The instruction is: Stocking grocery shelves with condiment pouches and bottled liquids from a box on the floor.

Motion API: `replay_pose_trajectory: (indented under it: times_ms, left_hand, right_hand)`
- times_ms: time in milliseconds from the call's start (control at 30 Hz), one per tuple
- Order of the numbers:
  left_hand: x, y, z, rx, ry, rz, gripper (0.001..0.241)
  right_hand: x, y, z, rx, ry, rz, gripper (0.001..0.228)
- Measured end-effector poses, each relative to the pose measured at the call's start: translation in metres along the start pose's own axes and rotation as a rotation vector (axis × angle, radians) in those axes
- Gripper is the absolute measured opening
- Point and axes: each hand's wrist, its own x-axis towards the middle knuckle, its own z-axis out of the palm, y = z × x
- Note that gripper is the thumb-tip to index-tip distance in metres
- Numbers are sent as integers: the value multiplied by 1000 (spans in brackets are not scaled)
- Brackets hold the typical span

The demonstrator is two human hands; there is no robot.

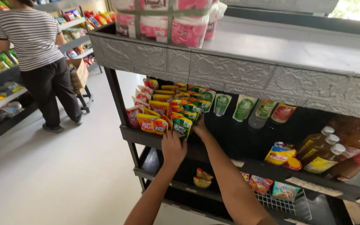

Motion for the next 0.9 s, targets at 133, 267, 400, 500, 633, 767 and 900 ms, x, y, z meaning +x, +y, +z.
replay_pose_trajectory:
  times_ms: [133,267,400,500,633,767,900]
  left_hand:
    - [10,-5,18,122,-53,-16,39]
    - [17,-16,46,211,-148,-30,38]
    - [21,-15,55,216,-189,-29,31]
    - [19,-10,56,198,-134,-42,27]
    - [14,-9,49,188,-123,-37,25]
    - [5,-5,34,127,-59,60,24]
    - [-4,23,8,31,19,140,21]
  right_hand:
    - [-2,-31,11,-66,32,-1,108]
    - [1,-41,19,18,10,-72,86]
    - [17,-43,21,332,-102,1,74]
    - [10,-30,20,548,-162,74,68]
    - [0,-24,19,768,-209,145,62]
    - [-17,-57,15,702,-203,134,63]
    - [-34,-32,-18,-420,-69,101,83]
